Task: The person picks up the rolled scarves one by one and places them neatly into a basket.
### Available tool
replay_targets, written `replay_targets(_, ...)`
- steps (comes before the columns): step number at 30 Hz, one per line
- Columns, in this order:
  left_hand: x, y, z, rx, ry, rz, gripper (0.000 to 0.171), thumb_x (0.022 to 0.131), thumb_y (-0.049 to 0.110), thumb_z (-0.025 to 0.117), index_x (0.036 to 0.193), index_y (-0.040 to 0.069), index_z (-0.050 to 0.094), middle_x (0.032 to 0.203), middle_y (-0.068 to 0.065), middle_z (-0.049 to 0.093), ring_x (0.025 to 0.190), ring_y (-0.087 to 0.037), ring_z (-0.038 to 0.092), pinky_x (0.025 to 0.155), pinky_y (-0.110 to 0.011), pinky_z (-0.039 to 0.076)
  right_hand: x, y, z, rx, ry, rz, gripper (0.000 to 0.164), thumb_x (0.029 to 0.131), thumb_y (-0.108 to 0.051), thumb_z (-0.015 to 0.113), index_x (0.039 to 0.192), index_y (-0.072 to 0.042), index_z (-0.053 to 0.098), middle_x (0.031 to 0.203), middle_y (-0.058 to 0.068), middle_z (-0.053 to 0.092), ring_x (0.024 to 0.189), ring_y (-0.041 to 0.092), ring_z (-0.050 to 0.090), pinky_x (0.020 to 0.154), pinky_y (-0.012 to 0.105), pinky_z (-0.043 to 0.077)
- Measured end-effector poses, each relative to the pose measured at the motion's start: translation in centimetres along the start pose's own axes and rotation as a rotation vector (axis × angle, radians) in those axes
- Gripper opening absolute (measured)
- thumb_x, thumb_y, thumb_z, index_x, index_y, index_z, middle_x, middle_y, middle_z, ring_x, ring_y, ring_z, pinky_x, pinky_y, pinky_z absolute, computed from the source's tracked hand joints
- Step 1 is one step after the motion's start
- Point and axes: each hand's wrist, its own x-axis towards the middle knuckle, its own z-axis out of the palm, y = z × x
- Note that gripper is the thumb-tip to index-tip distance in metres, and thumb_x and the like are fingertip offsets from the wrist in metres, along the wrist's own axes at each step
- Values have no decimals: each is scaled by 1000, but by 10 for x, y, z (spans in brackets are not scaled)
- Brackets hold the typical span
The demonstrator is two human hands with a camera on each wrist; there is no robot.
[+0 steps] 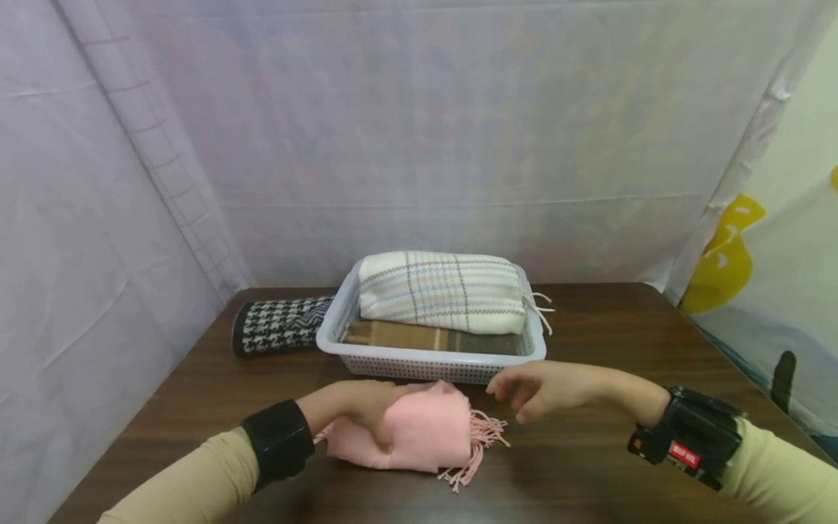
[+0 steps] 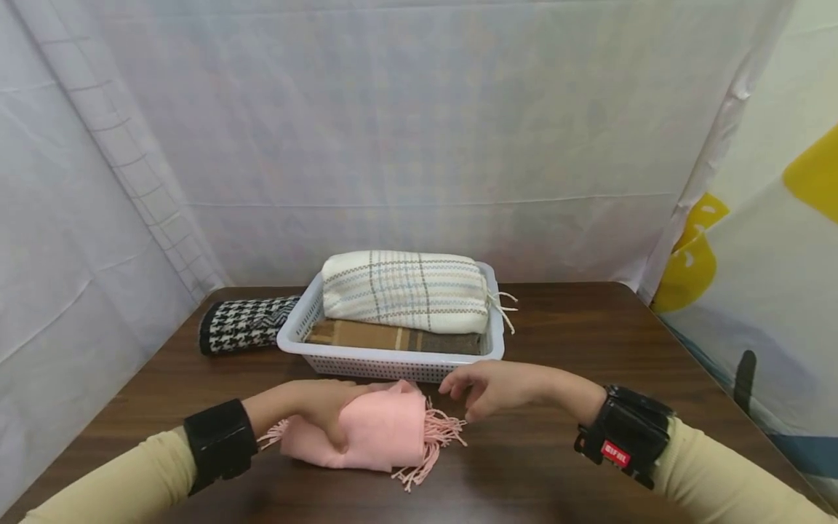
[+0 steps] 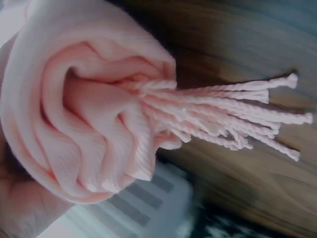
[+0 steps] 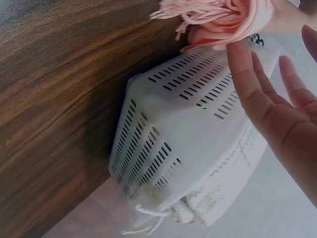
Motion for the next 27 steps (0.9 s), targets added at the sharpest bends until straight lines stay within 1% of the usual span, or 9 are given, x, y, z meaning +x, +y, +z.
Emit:
replay_targets(2,12,8,0,20,-7,-31,113,59,22,81,148,19,12,132,-13,46,113,-17,47,96,-29,38,0,0,1,-32,15,11,47,76,-6,65,121,1,50,117,18,51,99,26,55,79,25,48)
replay_targets(4,23,16,1,27,-22,-23,113,60,22,82,148,19,10,128,-13,49,109,-15,49,95,-27,38,-1,0,1,-73,40,28,48,76,-7,65,121,1,50,117,19,51,100,29,55,79,26,47)
replay_targets(9,44,38,-2,11,-62,-42,106,63,24,80,147,20,15,127,-12,50,110,-13,49,95,-26,38,-1,2,4,-176,78,38,48,74,-9,65,120,0,51,116,18,53,101,32,53,82,36,47)
replay_targets(14,54,53,-6,-9,-77,-57,101,65,25,80,146,20,20,123,-12,54,106,-13,52,91,-24,40,3,4,14,-344,111,19,53,72,-11,68,121,1,51,117,13,55,108,27,51,89,40,44)
replay_targets(16,56,57,-7,-12,-67,-58,100,64,24,81,145,18,22,121,-12,55,103,-13,53,90,-23,41,7,4,21,-429,133,15,59,69,-14,70,122,-1,51,117,11,55,108,26,51,90,39,43)
replay_targets(19,57,59,-8,-15,-51,-59,100,62,24,82,143,18,25,124,-10,53,106,-14,51,91,-24,40,14,6,34,-504,148,12,71,64,-17,74,128,-4,47,118,12,52,106,27,51,88,41,45)
replay_targets(22,57,58,-6,-10,-28,-55,102,60,23,83,143,22,25,125,-8,51,107,-16,50,91,-25,40,19,10,42,-510,134,48,83,61,-20,77,134,-8,40,121,13,48,104,29,50,84,44,46)
replay_targets(24,57,57,-5,-7,-11,-61,99,59,26,83,142,21,29,124,-8,52,107,-16,51,90,-26,41,22,15,45,-478,122,74,88,61,-19,78,138,-12,36,123,13,47,106,30,49,84,44,45)
replay_targets(27,53,54,-2,26,21,-95,93,59,35,82,137,17,36,118,-7,54,104,-19,52,87,-29,43,25,23,45,-414,107,87,93,60,-14,76,141,-21,32,127,12,48,108,27,50,85,43,44)
